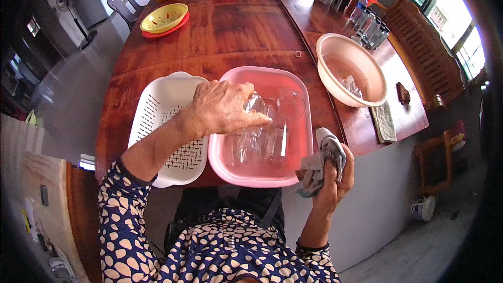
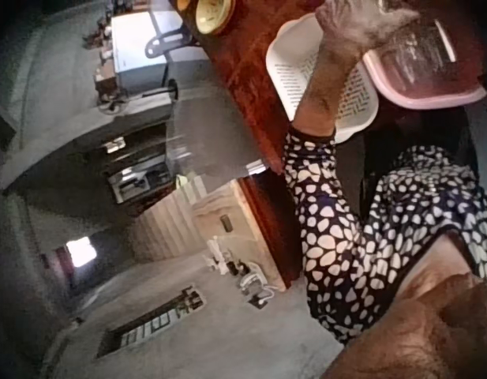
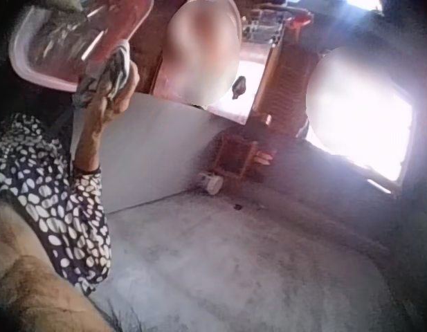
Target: The person washes multiple clear drinking glasses one by one in a pink basin filled with water. They scrub the interior and exterior of each glass with a cloth, rinse it, and place it into a pink rectangular container. The person then moves the container of washed glasses to a white drying rack.
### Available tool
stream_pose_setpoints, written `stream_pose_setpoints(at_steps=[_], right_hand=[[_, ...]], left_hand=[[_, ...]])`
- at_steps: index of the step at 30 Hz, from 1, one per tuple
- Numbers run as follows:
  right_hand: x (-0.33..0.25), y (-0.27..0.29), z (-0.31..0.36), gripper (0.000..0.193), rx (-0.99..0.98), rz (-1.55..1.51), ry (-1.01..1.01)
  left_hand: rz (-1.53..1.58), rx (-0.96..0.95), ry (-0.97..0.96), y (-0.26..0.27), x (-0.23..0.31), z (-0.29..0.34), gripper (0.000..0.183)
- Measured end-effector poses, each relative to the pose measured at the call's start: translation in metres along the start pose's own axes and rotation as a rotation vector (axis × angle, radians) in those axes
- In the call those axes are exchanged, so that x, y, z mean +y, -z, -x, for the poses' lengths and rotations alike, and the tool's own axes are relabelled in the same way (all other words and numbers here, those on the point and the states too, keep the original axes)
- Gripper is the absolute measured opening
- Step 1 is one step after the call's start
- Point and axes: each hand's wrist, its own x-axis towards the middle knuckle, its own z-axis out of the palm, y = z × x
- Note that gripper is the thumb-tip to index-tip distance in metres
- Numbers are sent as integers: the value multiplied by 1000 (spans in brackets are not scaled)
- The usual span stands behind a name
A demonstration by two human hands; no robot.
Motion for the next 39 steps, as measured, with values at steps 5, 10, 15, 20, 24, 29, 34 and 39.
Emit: stream_pose_setpoints(at_steps=[5,10,15,20,24,29,34,39], right_hand=[[10,7,0,35,-13,15,35],[12,0,0,33,68,-107,-21],[18,-15,-1,38,110,-70,25],[14,-74,16,45,-118,392,554],[6,-95,19,43,-316,475,535],[1,-91,-25,34,-298,69,9],[12,-95,-24,37,-332,-39,-179],[13,-96,25,51,-372,123,341]], left_hand=[[-149,-86,-46,14,6,-16,72],[70,11,-61,4,-1,-24,67],[1497,-28,40,-60,-19,-16,60],[2079,120,276,-96,24,12,52],[2281,261,-7,-126,37,21,56],[1966,205,241,-119,46,28,60],[2116,374,108,-112,49,23,63],[2147,403,74,-111,35,28,60]])
